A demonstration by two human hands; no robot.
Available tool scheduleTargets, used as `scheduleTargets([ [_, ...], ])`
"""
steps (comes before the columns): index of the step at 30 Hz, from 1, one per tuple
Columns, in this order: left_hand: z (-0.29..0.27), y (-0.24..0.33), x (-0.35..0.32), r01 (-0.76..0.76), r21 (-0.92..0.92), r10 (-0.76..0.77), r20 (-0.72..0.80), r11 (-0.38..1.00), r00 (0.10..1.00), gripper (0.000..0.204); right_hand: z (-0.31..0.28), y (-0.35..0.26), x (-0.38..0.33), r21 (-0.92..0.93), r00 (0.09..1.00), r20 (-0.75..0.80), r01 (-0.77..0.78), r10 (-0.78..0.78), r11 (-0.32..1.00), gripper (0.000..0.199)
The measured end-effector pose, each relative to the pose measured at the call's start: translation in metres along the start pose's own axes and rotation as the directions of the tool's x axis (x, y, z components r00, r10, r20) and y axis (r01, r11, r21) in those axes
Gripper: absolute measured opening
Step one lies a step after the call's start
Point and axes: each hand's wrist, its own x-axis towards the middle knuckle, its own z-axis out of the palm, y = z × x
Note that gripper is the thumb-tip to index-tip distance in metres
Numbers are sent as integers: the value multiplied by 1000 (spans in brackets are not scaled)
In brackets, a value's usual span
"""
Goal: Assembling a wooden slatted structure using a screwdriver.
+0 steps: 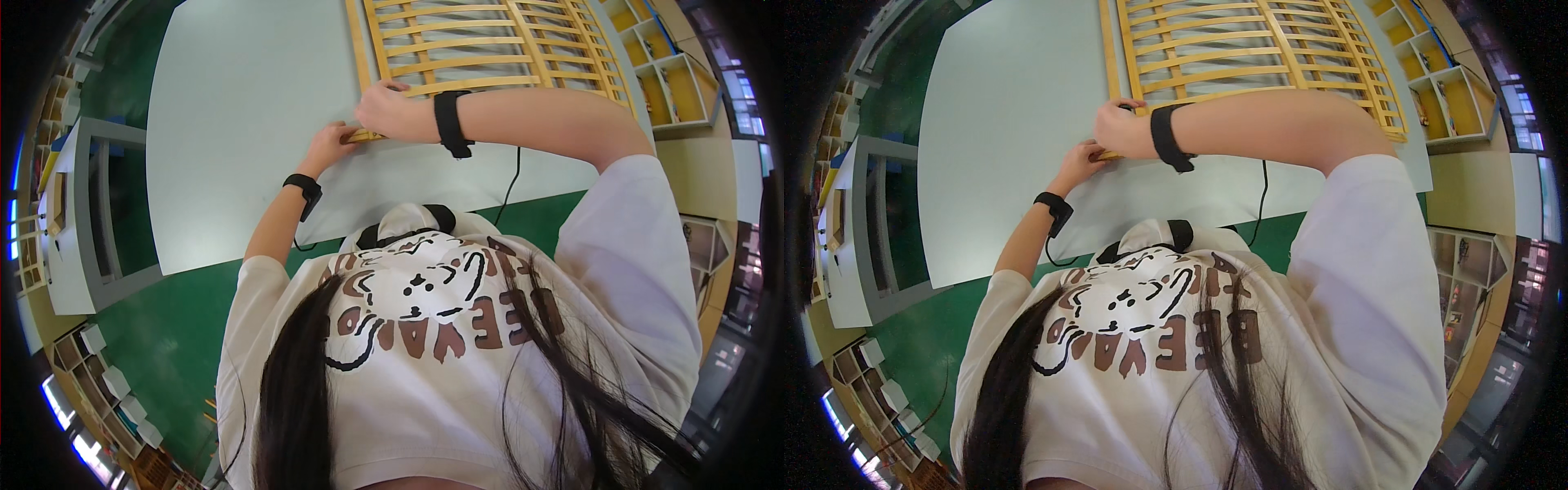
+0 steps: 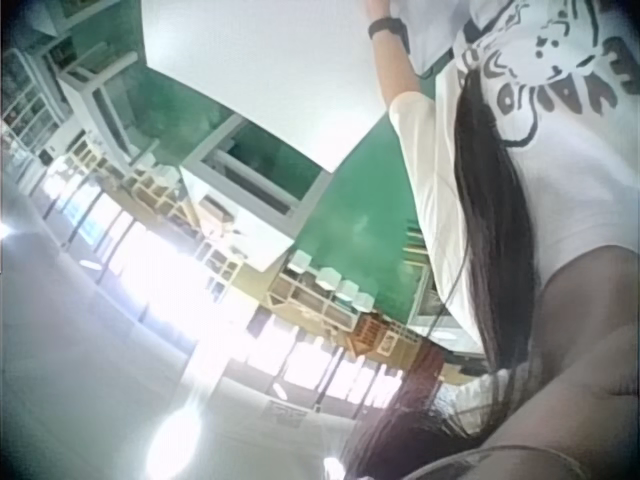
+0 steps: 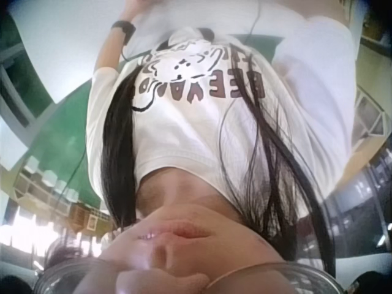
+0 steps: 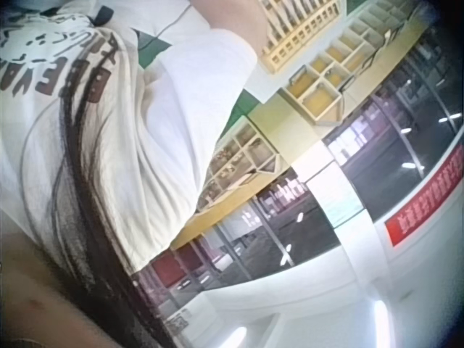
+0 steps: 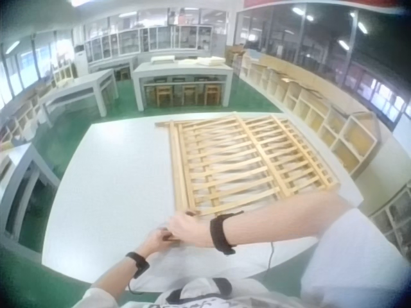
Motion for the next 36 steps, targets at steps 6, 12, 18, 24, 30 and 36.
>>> scheduleTargets([
  [6,0,3,1,26,20,-26,2,999,1000,32,-8,16,2,296,916,331,126,-225,947,20],
  [12,4,-6,1,8,20,-8,-13,1000,1000,32,6,13,-8,73,986,69,147,-152,986,13],
  [18,4,-4,0,20,-30,-20,-5,999,1000,31,15,13,-6,129,994,-72,91,-83,987,13],
  [24,6,-10,1,19,-48,-19,0,999,1000,31,10,15,-7,52,974,-174,158,-147,986,10],
  [30,3,-3,2,28,-13,-27,29,1000,999,32,25,23,-5,68,907,-320,311,-275,948,12],
  [36,6,-10,1,20,-57,-20,10,998,1000,32,31,28,-2,109,893,-343,345,-290,932,12],
])
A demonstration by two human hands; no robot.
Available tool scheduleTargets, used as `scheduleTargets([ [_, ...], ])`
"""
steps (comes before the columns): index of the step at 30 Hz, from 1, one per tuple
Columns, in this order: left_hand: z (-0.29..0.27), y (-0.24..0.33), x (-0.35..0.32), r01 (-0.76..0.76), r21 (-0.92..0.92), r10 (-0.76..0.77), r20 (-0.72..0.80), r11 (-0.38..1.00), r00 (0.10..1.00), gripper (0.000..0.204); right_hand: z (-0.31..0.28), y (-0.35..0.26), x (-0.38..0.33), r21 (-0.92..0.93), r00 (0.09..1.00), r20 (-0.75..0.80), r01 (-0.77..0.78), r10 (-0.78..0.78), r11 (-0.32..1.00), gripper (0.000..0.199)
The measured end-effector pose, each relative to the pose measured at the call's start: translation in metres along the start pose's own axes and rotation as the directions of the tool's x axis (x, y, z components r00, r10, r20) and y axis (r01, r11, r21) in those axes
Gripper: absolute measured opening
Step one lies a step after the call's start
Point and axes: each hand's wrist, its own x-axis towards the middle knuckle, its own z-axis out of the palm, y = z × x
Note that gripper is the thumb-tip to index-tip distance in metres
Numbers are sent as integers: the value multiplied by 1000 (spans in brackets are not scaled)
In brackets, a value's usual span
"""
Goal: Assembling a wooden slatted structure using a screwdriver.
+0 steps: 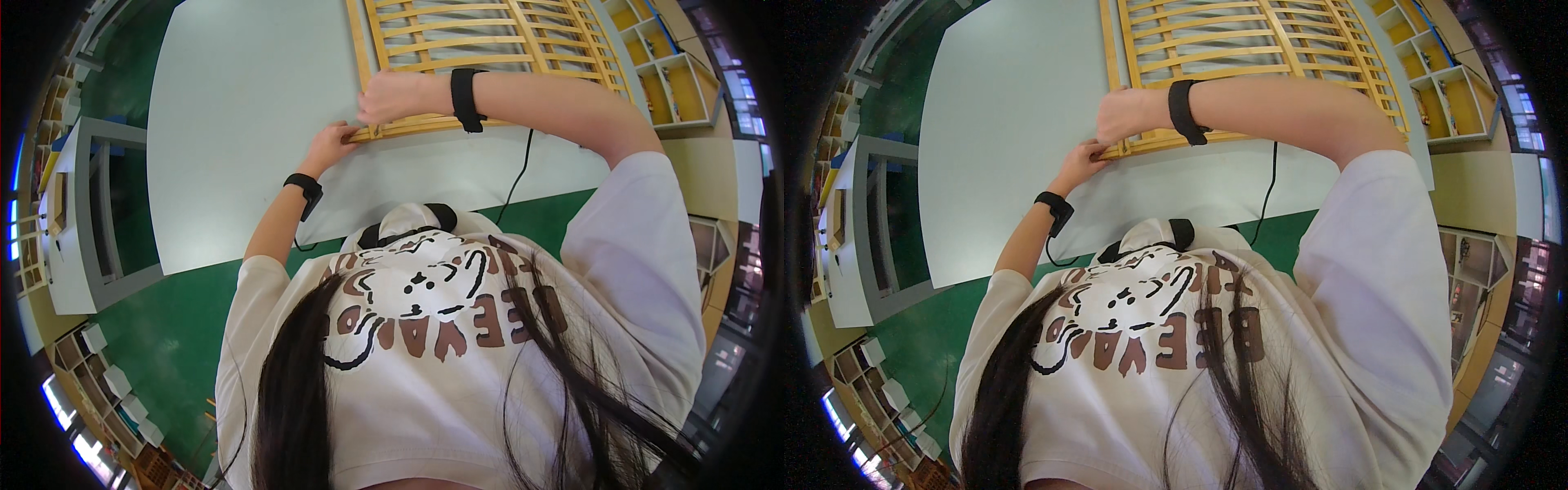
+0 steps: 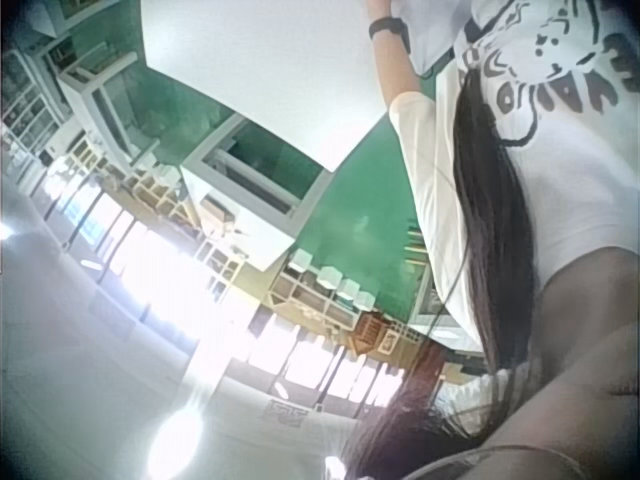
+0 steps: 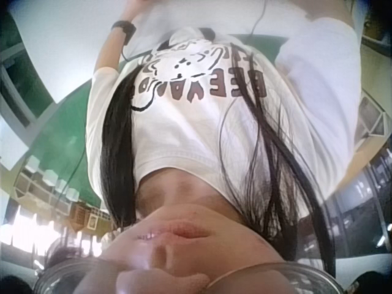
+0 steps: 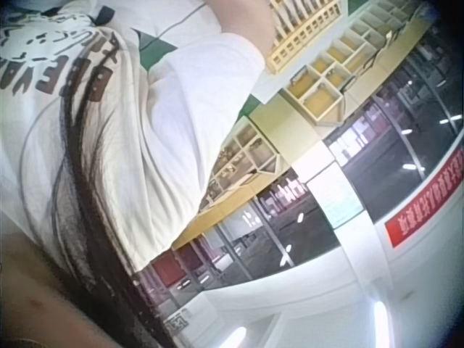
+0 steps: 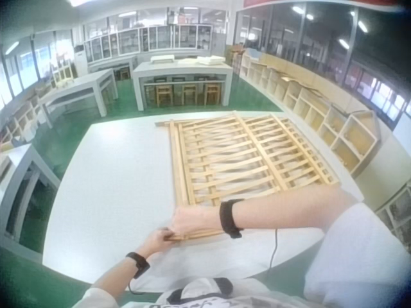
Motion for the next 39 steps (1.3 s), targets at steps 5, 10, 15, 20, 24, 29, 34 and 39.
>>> scheduleTargets([
  [5,-4,9,1,24,58,-25,13,998,1000,31,8,-1,2,-10,997,69,33,-33,999,16],
  [10,-7,13,-1,38,75,-41,38,996,998,30,1,-1,10,-124,993,61,108,-102,986,16],
  [15,-6,14,-2,17,40,-16,-5,999,1000,29,-5,-2,8,-138,996,91,1,12,990,18],
  [20,-4,8,-1,9,61,-9,8,998,1000,29,7,-13,17,-123,941,289,-143,173,982,12],
  [24,-4,8,-3,18,26,-18,-2,999,1000,30,-4,-9,29,67,830,540,-203,136,977,12],
  [29,-4,9,-1,18,67,-19,13,998,1000,31,-9,-4,31,152,804,576,-281,146,948,13],
  [34,-3,8,-2,21,72,-22,8,997,1000,31,-10,-7,21,-40,924,352,-143,148,989,13],
  [39,-2,7,0,5,38,-5,4,999,1000,31,-14,10,26,217,774,626,-292,96,932,11],
])
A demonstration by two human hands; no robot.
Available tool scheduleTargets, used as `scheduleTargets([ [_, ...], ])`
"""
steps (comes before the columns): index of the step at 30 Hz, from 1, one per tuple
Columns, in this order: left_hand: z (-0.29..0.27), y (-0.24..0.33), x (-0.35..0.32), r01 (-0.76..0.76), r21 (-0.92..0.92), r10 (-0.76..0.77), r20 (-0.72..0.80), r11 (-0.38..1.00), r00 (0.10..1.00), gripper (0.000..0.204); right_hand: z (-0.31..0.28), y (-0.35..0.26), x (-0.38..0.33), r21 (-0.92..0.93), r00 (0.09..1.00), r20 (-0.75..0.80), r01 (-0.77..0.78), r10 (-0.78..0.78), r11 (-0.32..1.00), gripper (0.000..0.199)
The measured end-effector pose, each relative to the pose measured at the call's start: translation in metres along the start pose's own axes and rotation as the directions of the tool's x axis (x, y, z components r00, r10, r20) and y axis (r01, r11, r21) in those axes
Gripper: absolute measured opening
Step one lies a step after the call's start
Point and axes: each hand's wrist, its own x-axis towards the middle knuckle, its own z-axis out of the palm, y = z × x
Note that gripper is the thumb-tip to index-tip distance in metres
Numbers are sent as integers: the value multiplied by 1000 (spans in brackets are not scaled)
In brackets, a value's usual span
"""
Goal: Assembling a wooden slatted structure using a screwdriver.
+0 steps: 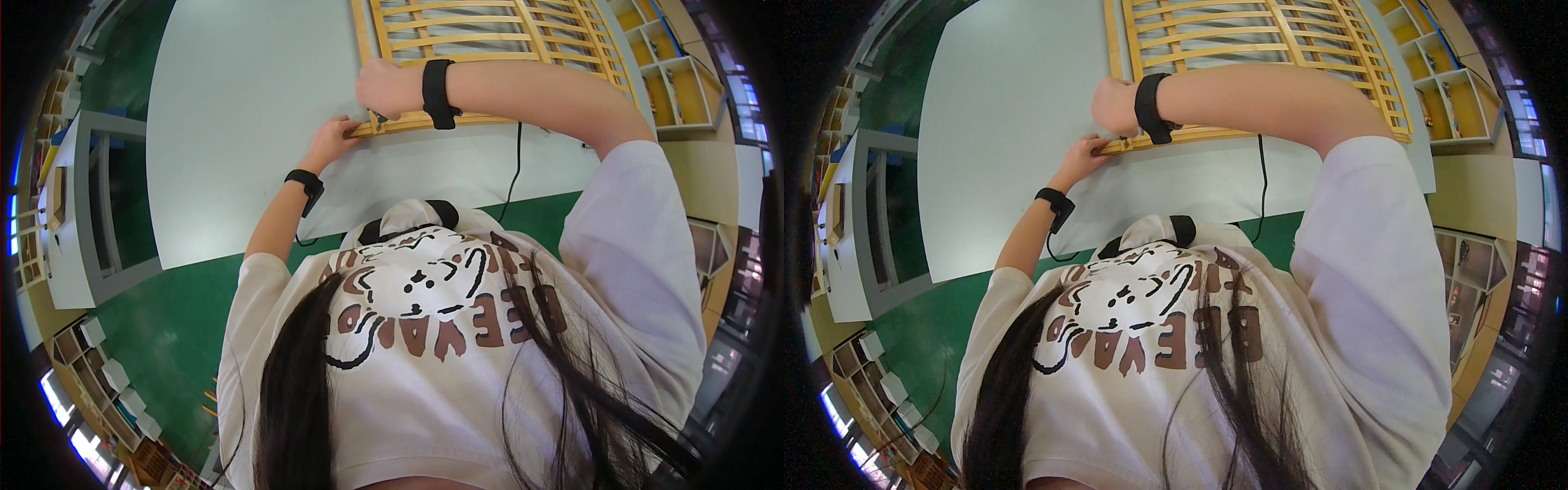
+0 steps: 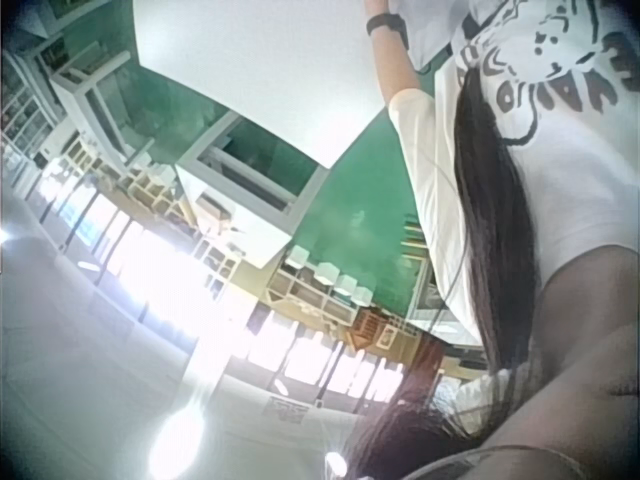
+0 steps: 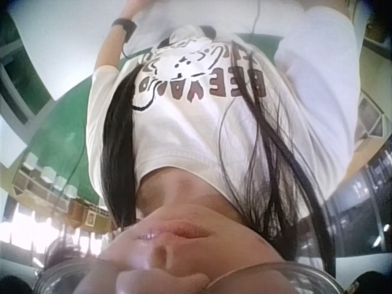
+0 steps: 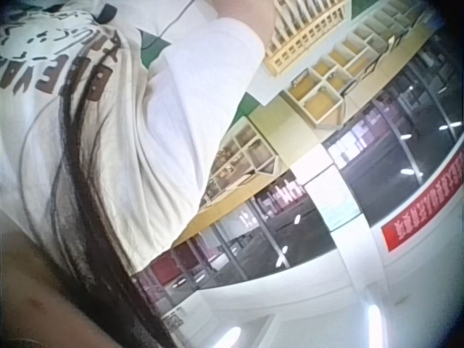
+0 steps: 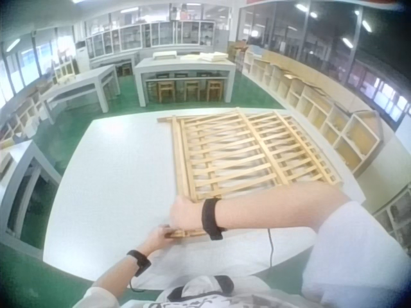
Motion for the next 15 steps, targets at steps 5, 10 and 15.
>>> scheduleTargets([
  [5,3,-8,-2,-19,-38,19,-17,999,1000,32,6,-20,1,-90,975,-215,-80,59,993,12],
  [10,0,1,-2,-2,4,2,0,1000,1000,32,11,-20,8,-97,966,-243,-113,87,989,15],
  [15,-5,10,-3,14,15,-14,-6,1000,1000,32,1,-27,-4,-113,964,-243,-135,104,984,16],
])
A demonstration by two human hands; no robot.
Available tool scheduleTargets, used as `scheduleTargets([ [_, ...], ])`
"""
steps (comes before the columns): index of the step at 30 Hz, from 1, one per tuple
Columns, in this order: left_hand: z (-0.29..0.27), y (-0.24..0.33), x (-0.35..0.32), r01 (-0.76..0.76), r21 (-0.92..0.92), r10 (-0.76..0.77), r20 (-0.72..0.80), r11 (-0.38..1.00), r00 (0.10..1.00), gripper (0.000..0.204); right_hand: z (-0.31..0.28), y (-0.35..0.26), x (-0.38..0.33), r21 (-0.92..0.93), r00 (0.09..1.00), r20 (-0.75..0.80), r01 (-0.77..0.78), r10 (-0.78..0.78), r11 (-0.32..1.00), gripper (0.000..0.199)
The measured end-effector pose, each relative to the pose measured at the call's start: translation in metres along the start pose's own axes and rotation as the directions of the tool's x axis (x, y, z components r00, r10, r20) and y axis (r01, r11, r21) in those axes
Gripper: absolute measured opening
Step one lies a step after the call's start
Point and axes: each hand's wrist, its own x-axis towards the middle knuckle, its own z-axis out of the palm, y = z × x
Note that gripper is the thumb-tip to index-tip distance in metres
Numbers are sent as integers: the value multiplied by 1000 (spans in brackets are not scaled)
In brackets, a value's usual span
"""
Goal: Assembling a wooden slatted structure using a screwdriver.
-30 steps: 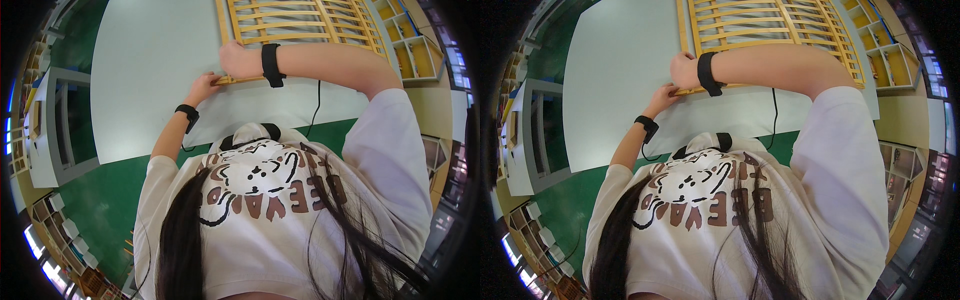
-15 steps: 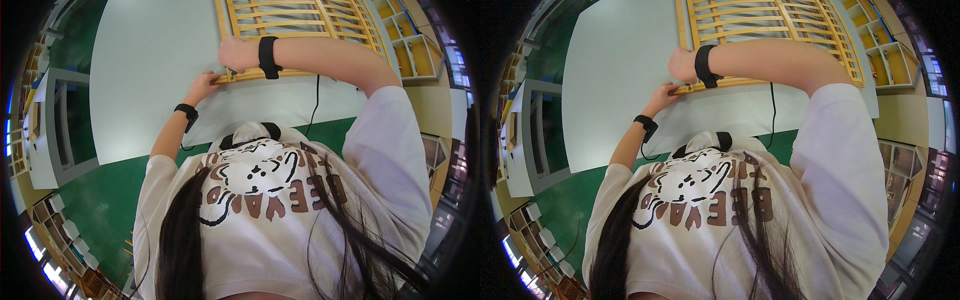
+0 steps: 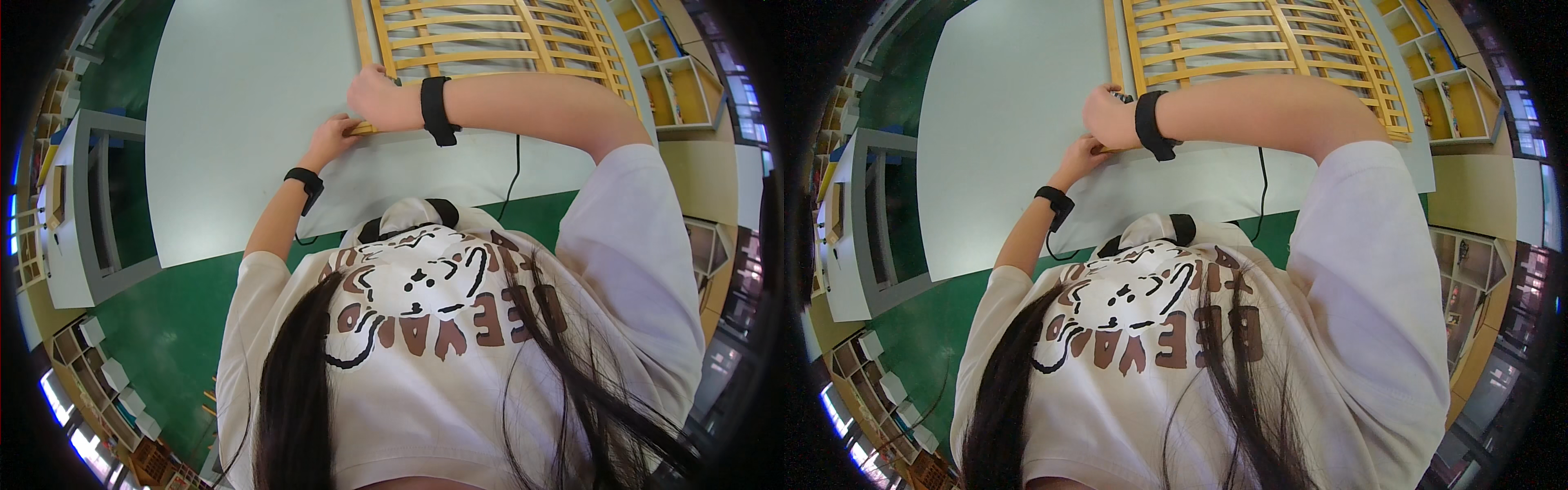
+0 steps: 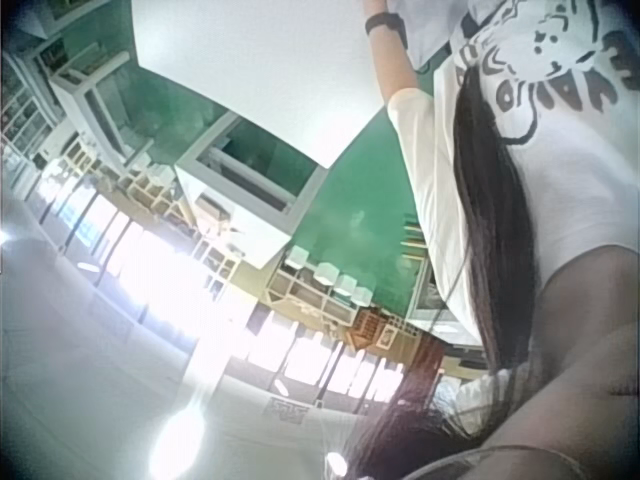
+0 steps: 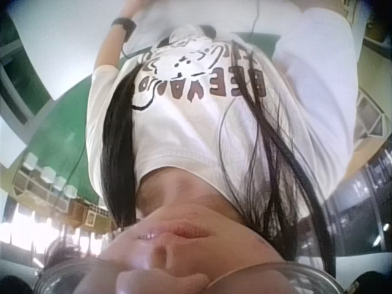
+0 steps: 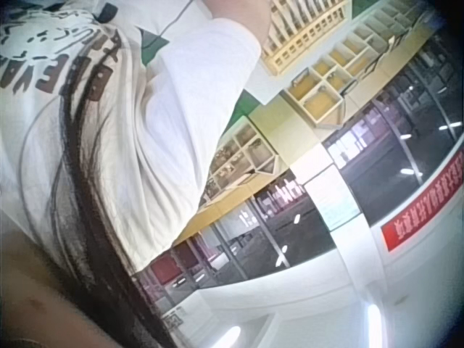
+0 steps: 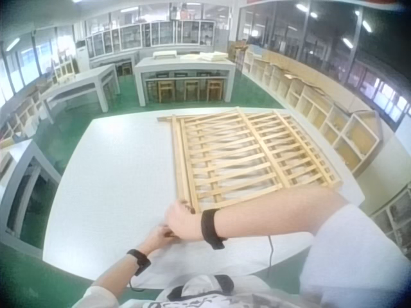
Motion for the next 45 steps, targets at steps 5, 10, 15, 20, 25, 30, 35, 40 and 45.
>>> scheduleTargets([
  [5,-1,0,-2,-31,-93,28,-23,995,999,28,18,-14,-3,-248,968,-219,64,-121,967,6],
  [10,-2,2,-1,-46,-17,46,-26,999,999,22,8,-8,-12,-216,962,-221,114,-162,970,6],
  [15,-3,7,-2,-55,-34,52,-78,998,996,22,5,-3,-7,-313,935,-173,245,-308,918,8],
  [20,4,-7,3,-40,22,41,-15,999,999,28,24,-4,-6,-248,983,41,181,-177,952,15],
  [25,4,-10,2,-19,64,19,0,998,1000,30,11,-3,-11,-105,943,212,285,-258,953,15],
  [30,3,-9,2,-60,65,61,-22,996,998,30,9,2,-18,-191,937,121,346,-328,918,11],
  [35,-1,-5,0,-5,67,5,5,998,1000,29,-4,-6,-23,-132,977,147,174,-154,976,12],
  [40,3,-7,1,-11,30,10,22,999,1000,29,0,-6,-19,-22,980,142,142,-138,990,13],
  [45,2,-3,1,-33,30,33,-20,999,999,29,28,0,-24,-246,958,-244,92,-153,965,15],
])
